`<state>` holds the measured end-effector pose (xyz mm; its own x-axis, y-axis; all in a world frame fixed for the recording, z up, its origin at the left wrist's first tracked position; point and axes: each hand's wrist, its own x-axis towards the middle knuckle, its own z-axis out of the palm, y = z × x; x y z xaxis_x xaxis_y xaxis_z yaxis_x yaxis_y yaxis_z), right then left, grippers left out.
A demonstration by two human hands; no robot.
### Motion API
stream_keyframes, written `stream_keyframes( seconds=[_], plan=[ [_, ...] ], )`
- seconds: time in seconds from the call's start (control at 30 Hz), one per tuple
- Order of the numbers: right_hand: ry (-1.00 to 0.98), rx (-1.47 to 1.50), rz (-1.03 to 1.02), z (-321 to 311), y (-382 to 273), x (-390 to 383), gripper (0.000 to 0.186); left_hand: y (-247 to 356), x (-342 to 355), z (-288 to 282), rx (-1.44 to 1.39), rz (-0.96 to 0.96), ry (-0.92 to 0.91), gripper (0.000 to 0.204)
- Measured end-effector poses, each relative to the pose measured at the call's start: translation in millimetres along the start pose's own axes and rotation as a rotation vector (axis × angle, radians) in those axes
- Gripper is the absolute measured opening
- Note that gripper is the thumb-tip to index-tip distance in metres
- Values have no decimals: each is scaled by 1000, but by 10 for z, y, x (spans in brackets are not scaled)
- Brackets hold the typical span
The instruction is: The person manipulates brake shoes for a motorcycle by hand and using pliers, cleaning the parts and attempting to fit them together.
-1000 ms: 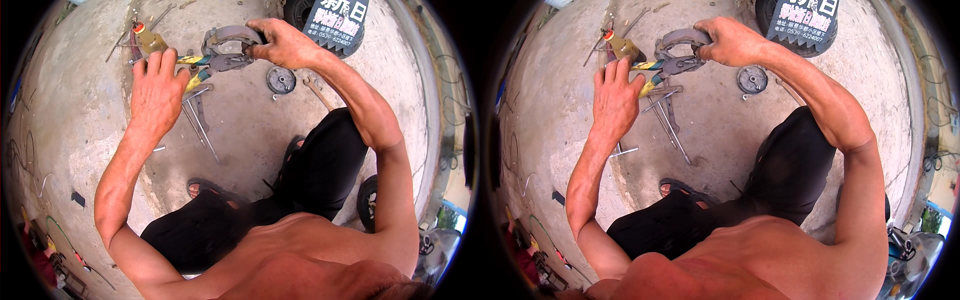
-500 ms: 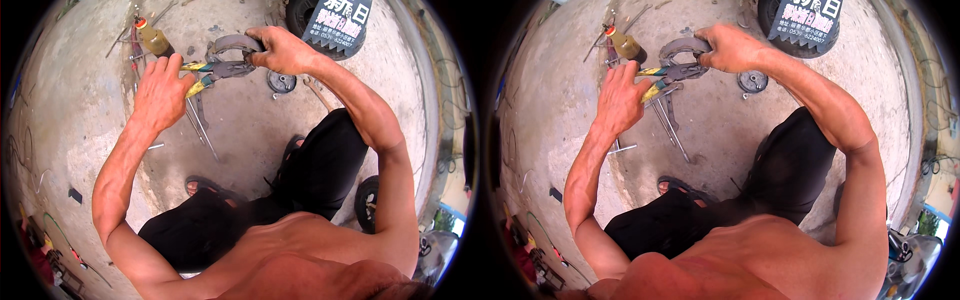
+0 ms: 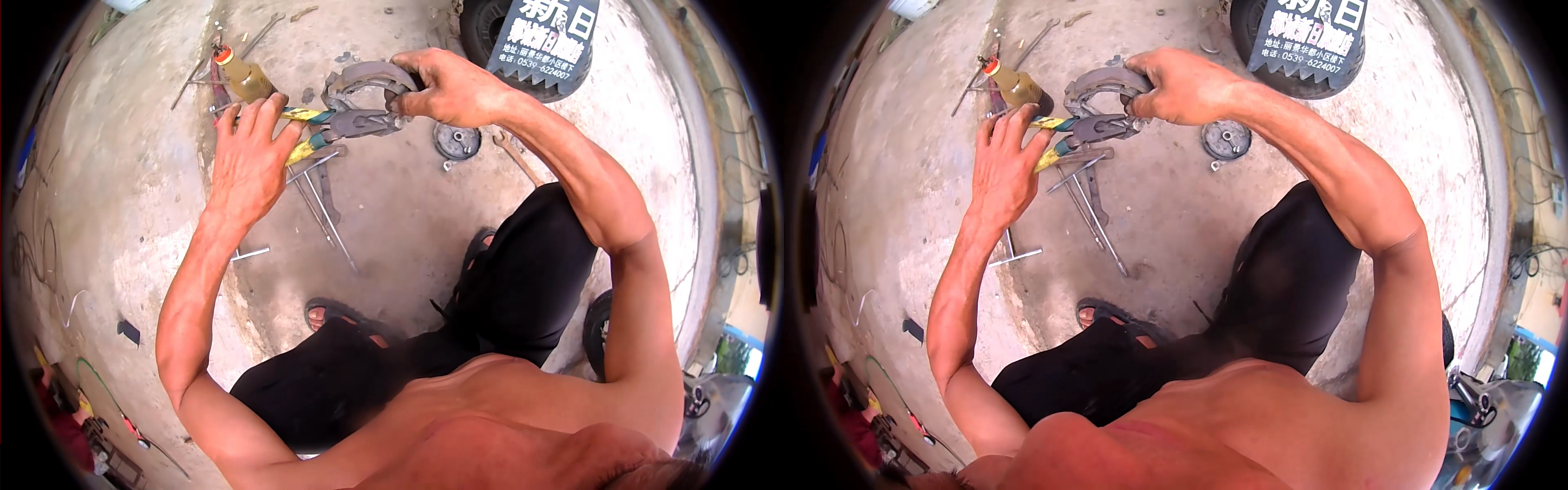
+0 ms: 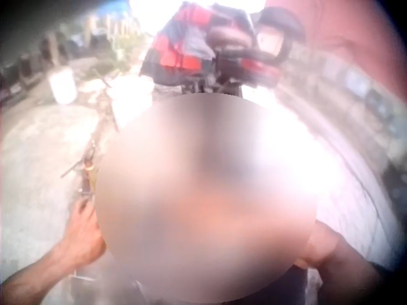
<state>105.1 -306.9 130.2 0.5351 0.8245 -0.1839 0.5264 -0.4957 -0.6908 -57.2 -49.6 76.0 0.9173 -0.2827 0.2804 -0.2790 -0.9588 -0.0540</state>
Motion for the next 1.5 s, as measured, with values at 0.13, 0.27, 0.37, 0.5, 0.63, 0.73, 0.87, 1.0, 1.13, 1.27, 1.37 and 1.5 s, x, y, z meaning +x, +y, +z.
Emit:
stream_keyframes(
  seconds=[0.13, 0.27, 0.37, 0.5, 0.63, 0.73, 0.87, 1.0, 1.13, 1.27, 1.37, 1.5],
  plan=[
    [-19, -14, 47, -41, -56, -16, 25, 8, 14, 34, -4, -3, 19, 47],
    [-27, 20, 44, -34, -43, 5, 25, 33, -6, 45, -24, -11, 31, 48],
    [-19, 18, 45, -16, 40, 37, 25, 45, -8, 33, -43, -19, 7, 47],
    [-26, 92, 76, -29, 31, 48, 36, 27, -24, -15, -86, -18, -9, 41],
    [-12, 122, 72, -33, 20, 33, 36, 50, -24, -41, -90, -31, -46, 44],
    [-6, 146, 51, -23, 20, 26, 30, 81, -22, -70, -101, -40, -78, 45],
    [-24, 140, 68, -19, 72, 46, 31, 110, -4, -113, -132, -54, -129, 45],
    [-36, 192, 110, 27, 120, 81, 38, 88, -28, -106, -179, -32, -153, 44],
    [-74, 296, 126, 12, 68, 66, 36, 66, -37, -106, -254, -85, -289, 41],
    [-68, 382, 138, 20, 46, 63, 28, 57, -36, -117, -284, -62, -262, 38],
    [-62, 398, 117, 35, 77, 104, 26, 61, -22, -153, -326, -9, -110, 38],
    [-39, 451, 127, 12, 158, 102, 25, 63, -45, -118, -474, -85, -136, 37]
  ],
)
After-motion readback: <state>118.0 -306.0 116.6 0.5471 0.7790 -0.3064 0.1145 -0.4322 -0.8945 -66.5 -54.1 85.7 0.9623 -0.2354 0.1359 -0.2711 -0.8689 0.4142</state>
